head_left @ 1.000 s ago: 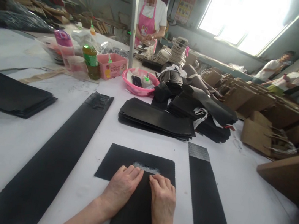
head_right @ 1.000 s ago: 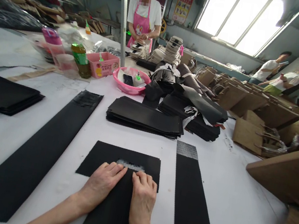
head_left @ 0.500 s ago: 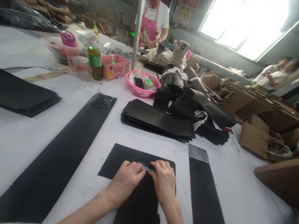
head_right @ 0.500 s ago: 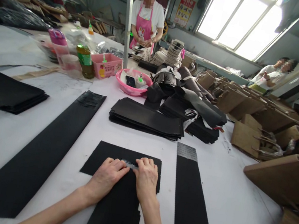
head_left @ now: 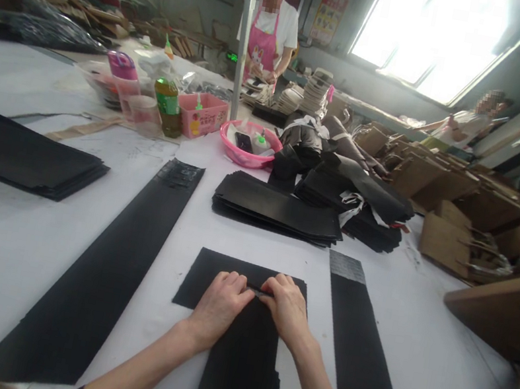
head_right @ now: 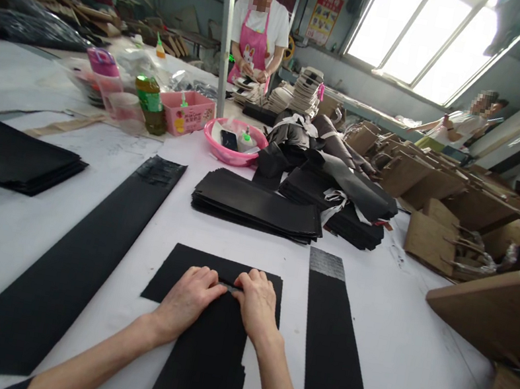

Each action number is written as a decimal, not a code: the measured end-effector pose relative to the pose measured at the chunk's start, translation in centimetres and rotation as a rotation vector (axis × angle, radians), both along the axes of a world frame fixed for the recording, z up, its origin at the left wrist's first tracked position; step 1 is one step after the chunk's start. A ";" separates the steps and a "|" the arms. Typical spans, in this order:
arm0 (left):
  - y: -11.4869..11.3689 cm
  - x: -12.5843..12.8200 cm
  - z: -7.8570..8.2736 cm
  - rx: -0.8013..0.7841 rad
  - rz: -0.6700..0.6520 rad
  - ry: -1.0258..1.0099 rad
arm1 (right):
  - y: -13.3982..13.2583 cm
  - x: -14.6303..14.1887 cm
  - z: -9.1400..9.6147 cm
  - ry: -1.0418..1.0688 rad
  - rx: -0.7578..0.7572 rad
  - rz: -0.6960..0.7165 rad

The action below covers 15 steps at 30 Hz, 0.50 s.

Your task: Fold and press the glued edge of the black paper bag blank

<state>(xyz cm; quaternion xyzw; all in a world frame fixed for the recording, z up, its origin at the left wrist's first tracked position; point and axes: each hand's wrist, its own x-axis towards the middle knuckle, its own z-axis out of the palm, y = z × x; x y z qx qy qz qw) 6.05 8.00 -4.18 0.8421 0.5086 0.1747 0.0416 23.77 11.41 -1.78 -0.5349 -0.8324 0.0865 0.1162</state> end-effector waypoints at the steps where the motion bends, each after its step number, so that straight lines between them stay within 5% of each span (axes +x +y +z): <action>1: 0.0 0.0 0.0 0.008 0.001 0.012 | -0.1 0.1 -0.1 0.007 0.005 0.003; 15: 0.7 0.4 -0.5 0.108 -0.098 0.084 | -1.2 0.5 -1.4 0.013 0.133 0.058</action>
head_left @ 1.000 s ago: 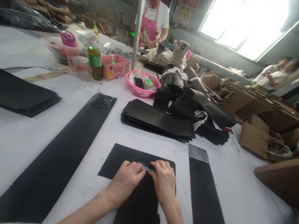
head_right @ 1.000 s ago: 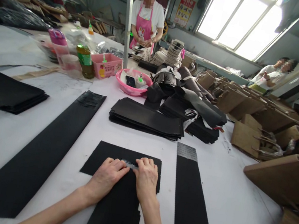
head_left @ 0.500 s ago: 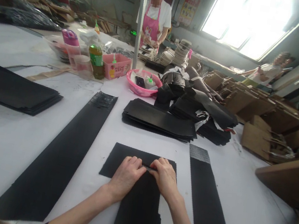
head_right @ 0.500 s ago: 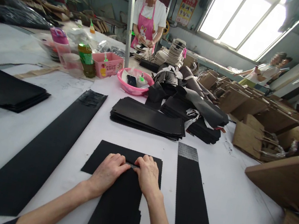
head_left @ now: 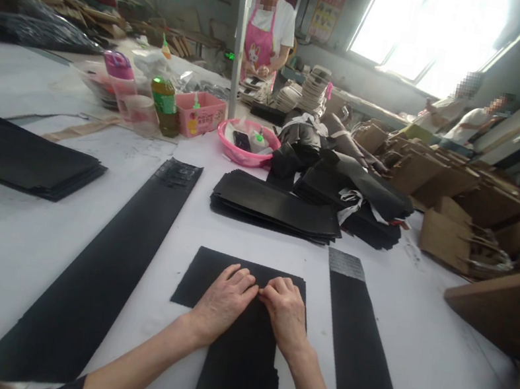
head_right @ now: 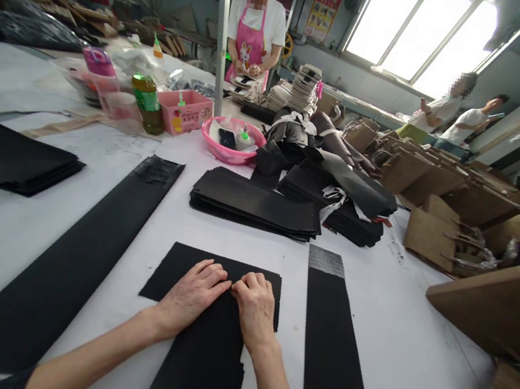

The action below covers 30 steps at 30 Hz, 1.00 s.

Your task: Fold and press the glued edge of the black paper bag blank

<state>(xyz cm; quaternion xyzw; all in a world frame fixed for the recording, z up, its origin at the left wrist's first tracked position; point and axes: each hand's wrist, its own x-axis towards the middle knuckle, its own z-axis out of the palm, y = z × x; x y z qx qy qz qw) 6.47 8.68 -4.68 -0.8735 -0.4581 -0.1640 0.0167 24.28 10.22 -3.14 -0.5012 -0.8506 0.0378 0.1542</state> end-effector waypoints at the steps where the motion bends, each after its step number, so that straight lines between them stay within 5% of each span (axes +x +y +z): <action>1: 0.0 0.0 -0.1 -0.001 0.000 0.002 | -0.1 0.0 -0.1 -0.007 0.009 0.008; 19: -0.1 -0.3 -1.1 0.040 -0.073 0.103 | 0.7 2.2 -1.1 -0.004 0.087 0.203; 30: 0.0 -0.3 -0.4 0.012 -0.084 0.152 | 0.6 2.5 -1.2 0.003 0.071 0.232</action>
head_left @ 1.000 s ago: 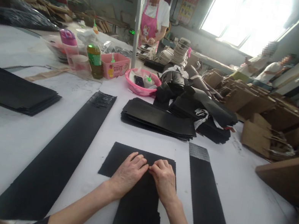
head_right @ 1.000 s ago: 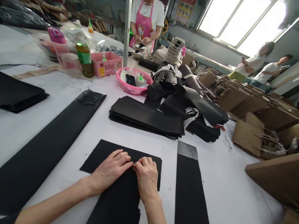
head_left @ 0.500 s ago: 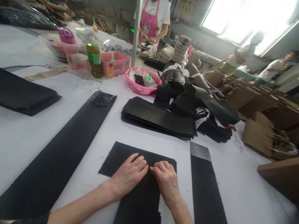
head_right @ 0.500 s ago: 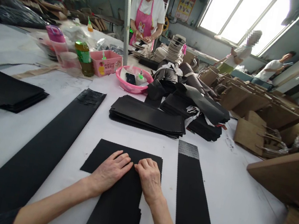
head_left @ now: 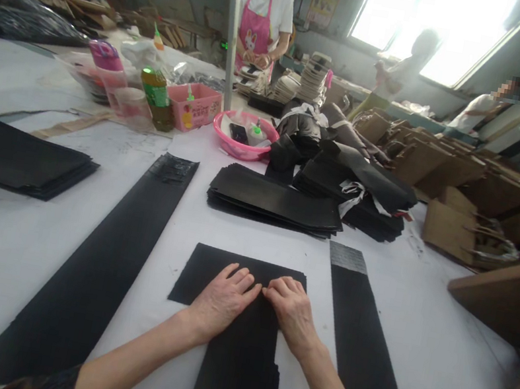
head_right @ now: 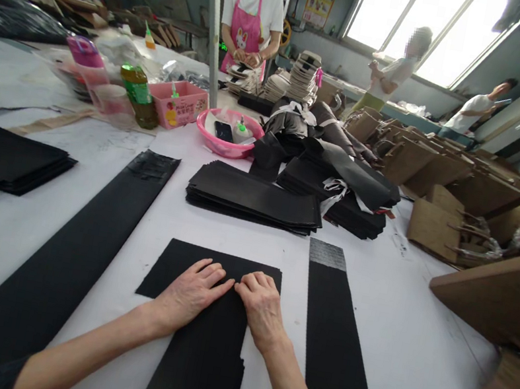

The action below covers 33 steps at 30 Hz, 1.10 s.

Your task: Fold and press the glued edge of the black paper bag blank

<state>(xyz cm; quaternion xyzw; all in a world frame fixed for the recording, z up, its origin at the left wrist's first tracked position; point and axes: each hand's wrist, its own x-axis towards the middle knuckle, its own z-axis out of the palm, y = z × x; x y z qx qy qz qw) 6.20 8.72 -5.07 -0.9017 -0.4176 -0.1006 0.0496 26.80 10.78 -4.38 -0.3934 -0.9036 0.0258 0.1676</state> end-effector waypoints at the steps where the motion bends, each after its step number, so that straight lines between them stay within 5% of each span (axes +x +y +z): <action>1: 0.0 0.0 0.1 0.000 -0.003 0.008 | 0.1 0.1 0.1 -0.002 -0.002 0.003; 33: 0.2 1.3 0.6 0.049 -0.073 0.191 | 0.3 2.7 1.7 -0.102 -0.048 0.052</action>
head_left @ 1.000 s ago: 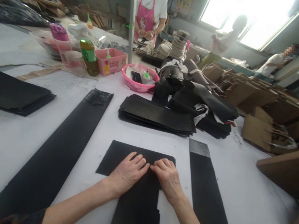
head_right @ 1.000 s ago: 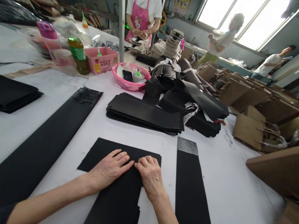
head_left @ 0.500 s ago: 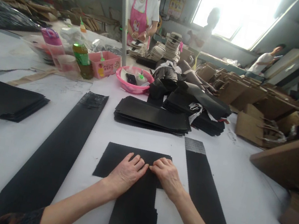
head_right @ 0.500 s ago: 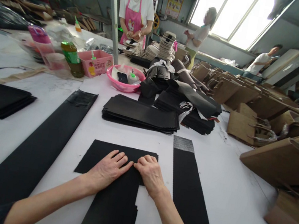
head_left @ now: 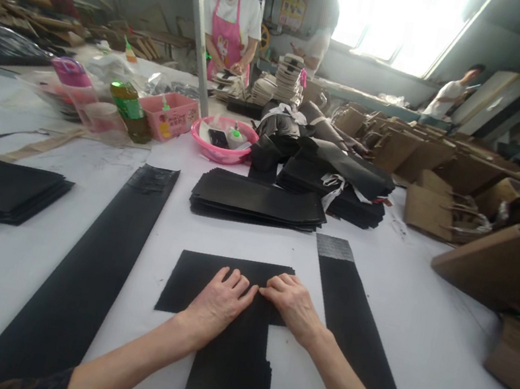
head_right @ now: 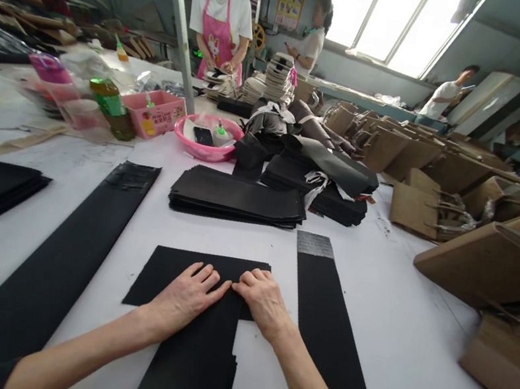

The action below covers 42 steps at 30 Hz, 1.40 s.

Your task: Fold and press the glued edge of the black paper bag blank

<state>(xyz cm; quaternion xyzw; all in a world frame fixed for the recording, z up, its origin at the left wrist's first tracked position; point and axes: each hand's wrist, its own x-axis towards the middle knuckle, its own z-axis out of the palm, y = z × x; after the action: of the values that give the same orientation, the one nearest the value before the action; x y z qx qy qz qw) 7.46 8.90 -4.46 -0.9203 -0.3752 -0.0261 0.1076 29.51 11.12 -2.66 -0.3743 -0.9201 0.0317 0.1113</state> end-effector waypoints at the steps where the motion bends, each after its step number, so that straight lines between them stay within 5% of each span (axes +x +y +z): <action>1: 0.0 0.0 0.1 0.004 0.000 0.008 | 0.0 0.2 0.1 0.000 -0.001 0.000; 42: -0.2 1.6 1.7 0.001 0.024 0.110 | -1.6 1.5 -1.2 0.333 -0.191 -0.162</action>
<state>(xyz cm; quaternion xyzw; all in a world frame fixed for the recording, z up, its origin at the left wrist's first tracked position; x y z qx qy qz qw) 9.06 8.69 -2.74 -0.9157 -0.3797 0.0258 0.1287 30.99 9.50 -3.90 -0.4455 -0.8486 0.1713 0.2282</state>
